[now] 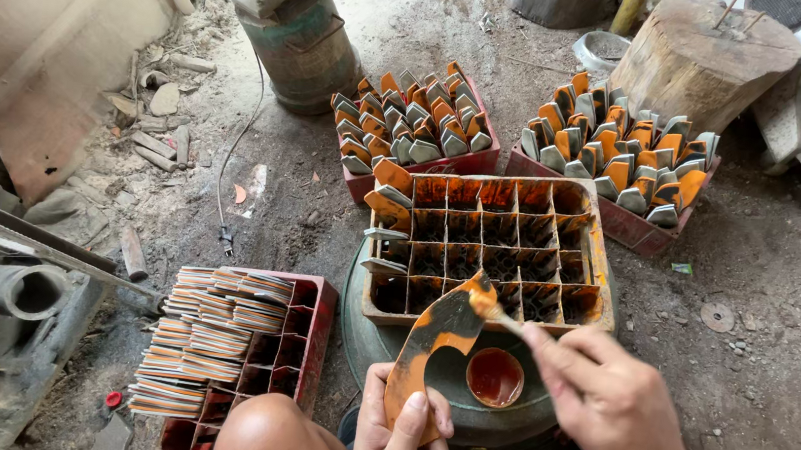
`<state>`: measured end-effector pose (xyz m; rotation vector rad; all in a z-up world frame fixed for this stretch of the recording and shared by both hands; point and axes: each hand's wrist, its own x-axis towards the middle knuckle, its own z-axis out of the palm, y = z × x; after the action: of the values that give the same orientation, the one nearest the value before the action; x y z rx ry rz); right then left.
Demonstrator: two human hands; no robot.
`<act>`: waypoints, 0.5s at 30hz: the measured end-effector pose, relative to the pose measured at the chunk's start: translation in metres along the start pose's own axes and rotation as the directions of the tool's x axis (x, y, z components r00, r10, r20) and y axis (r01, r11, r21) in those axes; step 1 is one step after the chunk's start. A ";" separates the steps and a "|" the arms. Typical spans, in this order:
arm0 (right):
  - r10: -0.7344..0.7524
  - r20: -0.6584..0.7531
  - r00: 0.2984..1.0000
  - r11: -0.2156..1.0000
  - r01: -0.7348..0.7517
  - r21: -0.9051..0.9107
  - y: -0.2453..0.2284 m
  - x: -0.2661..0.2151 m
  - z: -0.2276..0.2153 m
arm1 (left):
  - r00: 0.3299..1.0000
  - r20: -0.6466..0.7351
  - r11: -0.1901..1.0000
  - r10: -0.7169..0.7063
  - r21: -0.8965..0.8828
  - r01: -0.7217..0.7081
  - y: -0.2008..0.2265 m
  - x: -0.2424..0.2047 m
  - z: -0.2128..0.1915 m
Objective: The person sits on the floor and uses a toothbrush to apply orange paint to curved metal parts. They dip the brush into a small container of paint, coat each part, and place it into a compartmentalized wooden tray. The process is repeated for multiple parts.
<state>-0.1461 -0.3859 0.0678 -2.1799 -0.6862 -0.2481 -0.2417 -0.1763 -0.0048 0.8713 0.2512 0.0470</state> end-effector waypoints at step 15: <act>0.147 -0.124 0.981 0.975 -0.165 -0.149 0.004 0.015 -0.002 | 0.999 0.039 1.000 0.005 0.010 -0.005 -0.003 0.005 -0.003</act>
<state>-0.1311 -0.3839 0.0724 -2.3384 -0.4414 -0.3503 -0.2376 -0.1752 -0.0101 0.8819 0.2132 0.0337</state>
